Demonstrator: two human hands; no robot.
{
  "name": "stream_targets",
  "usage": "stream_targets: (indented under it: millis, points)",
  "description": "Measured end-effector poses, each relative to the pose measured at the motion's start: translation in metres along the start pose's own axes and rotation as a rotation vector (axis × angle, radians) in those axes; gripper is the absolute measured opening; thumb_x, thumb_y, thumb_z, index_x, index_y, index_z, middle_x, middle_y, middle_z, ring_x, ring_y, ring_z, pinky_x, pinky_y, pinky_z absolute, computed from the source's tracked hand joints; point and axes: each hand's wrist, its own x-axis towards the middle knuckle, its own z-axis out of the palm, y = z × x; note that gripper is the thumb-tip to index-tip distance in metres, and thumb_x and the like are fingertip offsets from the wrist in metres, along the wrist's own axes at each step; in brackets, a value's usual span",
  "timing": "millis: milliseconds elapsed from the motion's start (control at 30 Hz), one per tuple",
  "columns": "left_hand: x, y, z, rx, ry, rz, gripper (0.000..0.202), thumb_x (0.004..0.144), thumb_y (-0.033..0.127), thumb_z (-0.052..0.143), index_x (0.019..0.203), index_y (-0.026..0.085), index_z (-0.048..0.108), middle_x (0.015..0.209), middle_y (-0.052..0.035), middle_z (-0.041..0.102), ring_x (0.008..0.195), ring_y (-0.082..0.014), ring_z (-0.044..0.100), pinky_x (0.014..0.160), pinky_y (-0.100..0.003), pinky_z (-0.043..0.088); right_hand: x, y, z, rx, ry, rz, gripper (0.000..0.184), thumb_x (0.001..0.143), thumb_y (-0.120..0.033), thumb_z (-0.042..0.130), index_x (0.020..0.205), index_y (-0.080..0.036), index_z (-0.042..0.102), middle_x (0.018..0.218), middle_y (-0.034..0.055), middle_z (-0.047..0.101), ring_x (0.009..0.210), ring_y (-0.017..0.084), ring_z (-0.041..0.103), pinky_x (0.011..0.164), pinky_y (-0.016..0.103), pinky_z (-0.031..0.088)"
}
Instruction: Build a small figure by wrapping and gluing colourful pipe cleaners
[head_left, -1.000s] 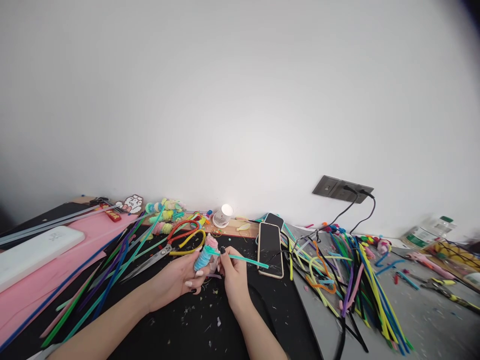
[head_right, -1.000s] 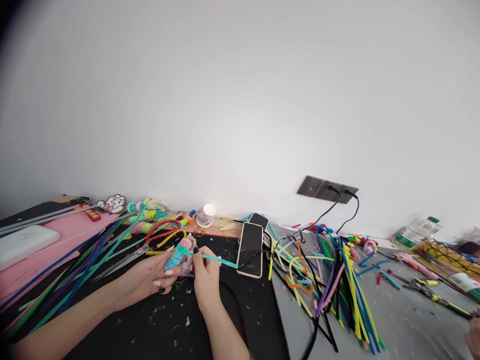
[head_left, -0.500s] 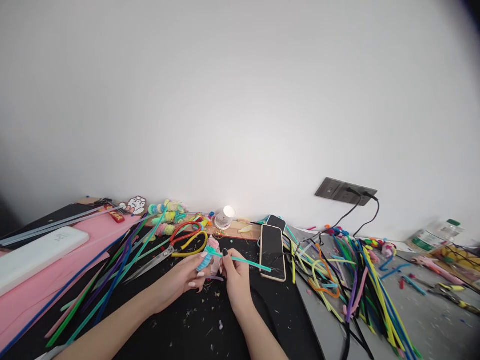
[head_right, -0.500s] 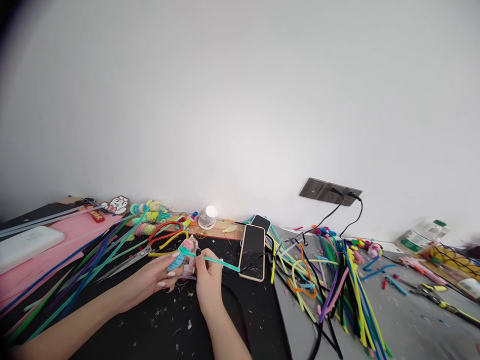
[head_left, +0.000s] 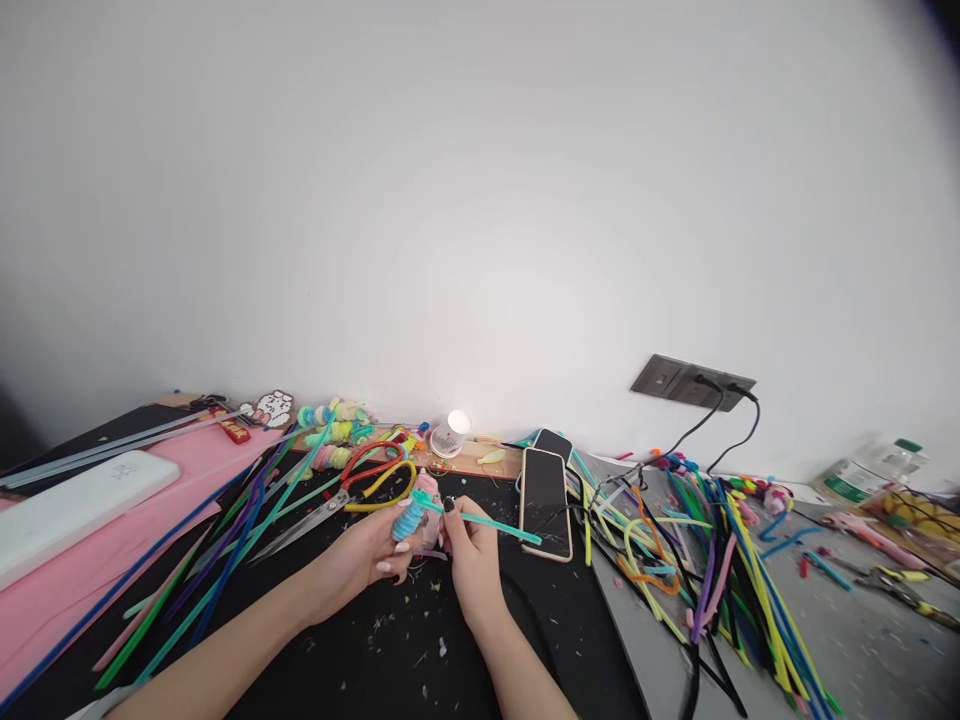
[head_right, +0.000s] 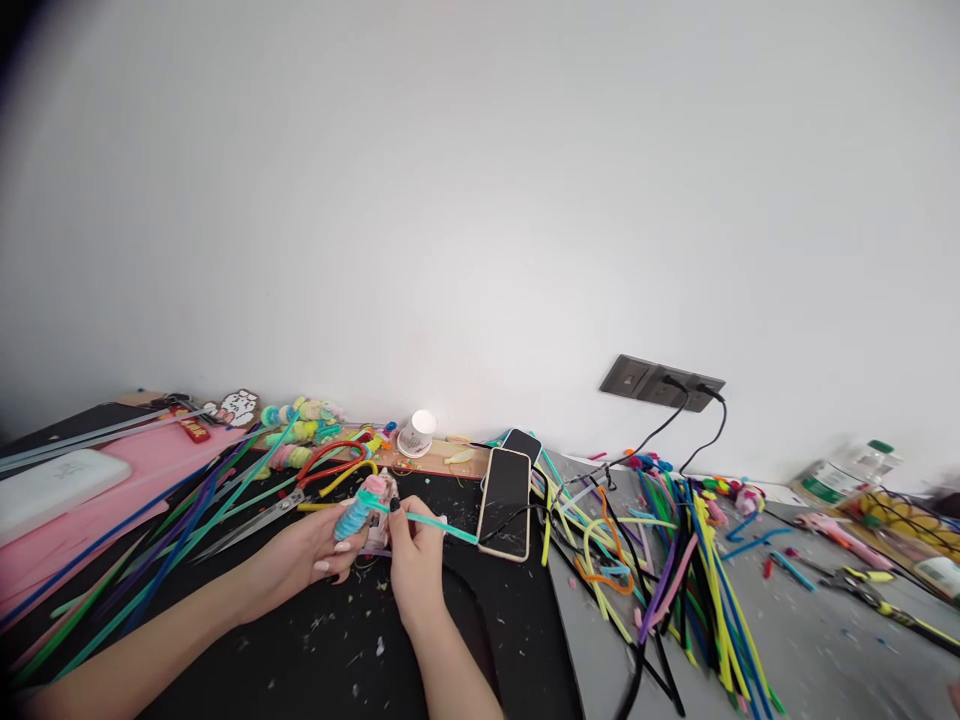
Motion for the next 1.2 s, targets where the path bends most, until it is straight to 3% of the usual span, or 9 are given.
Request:
stream_targets:
  millis: [167, 333, 467, 667, 933, 1200]
  points:
    - [0.0, 0.001, -0.002, -0.075, -0.047, -0.044, 0.033, 0.082, 0.051, 0.056, 0.076, 0.019, 0.054, 0.06, 0.0066, 0.039, 0.045, -0.006, 0.023, 0.055, -0.025, 0.036, -0.001, 0.001, 0.0, -0.009, -0.013, -0.004, 0.035, 0.089, -0.04, 0.048, 0.061, -0.02, 0.042, 0.057, -0.0051, 0.038, 0.053, 0.011, 0.032, 0.05, 0.023, 0.026]
    - [-0.002, -0.001, 0.001, 0.022, -0.043, 0.039, 0.027, 0.084, 0.045, 0.059, 0.082, 0.019, 0.058, 0.065, 0.0044, 0.044, 0.049, -0.0061, 0.029, 0.051, -0.021, 0.028, -0.001, -0.004, 0.001, 0.012, -0.028, -0.004, 0.034, 0.089, -0.04, 0.049, 0.063, -0.019, 0.044, 0.056, -0.0053, 0.039, 0.052, 0.01, 0.032, 0.05, 0.022, 0.026]
    - [-0.002, -0.002, 0.001, 0.086, -0.034, 0.063, 0.027, 0.085, 0.044, 0.059, 0.09, 0.017, 0.064, 0.075, -0.0008, 0.052, 0.058, -0.0085, 0.04, 0.057, -0.023, 0.034, 0.0, -0.008, 0.001, 0.054, -0.038, 0.004, 0.031, 0.087, -0.04, 0.051, 0.065, -0.019, 0.047, 0.055, -0.0056, 0.041, 0.05, 0.009, 0.032, 0.048, 0.022, 0.025]
    - [0.0, -0.001, -0.002, 0.119, -0.001, 0.127, 0.026, 0.081, 0.039, 0.065, 0.087, 0.014, 0.068, 0.073, -0.0006, 0.053, 0.061, -0.0091, 0.036, 0.061, -0.023, 0.035, 0.0, -0.007, -0.001, -0.021, 0.022, 0.005, 0.029, 0.085, -0.04, 0.053, 0.066, -0.019, 0.047, 0.054, -0.0065, 0.037, 0.05, 0.01, 0.032, 0.048, 0.021, 0.025]
    - [-0.001, 0.0, -0.001, 0.143, 0.04, 0.14, 0.025, 0.079, 0.038, 0.068, 0.092, 0.017, 0.069, 0.081, -0.0019, 0.055, 0.07, -0.0121, 0.043, 0.066, -0.025, 0.039, 0.0, -0.009, -0.001, -0.049, 0.029, -0.029, 0.029, 0.087, -0.037, 0.05, 0.065, -0.019, 0.045, 0.056, -0.006, 0.037, 0.051, 0.01, 0.033, 0.049, 0.022, 0.026]
    - [-0.004, 0.001, 0.006, 0.122, -0.055, 0.103, 0.024, 0.083, 0.04, 0.062, 0.089, 0.018, 0.065, 0.085, -0.0029, 0.054, 0.07, -0.0119, 0.044, 0.066, -0.026, 0.038, 0.0, -0.015, 0.001, -0.016, 0.001, -0.025, 0.029, 0.088, -0.037, 0.048, 0.065, -0.02, 0.045, 0.054, -0.0056, 0.042, 0.049, 0.011, 0.036, 0.048, 0.022, 0.029]
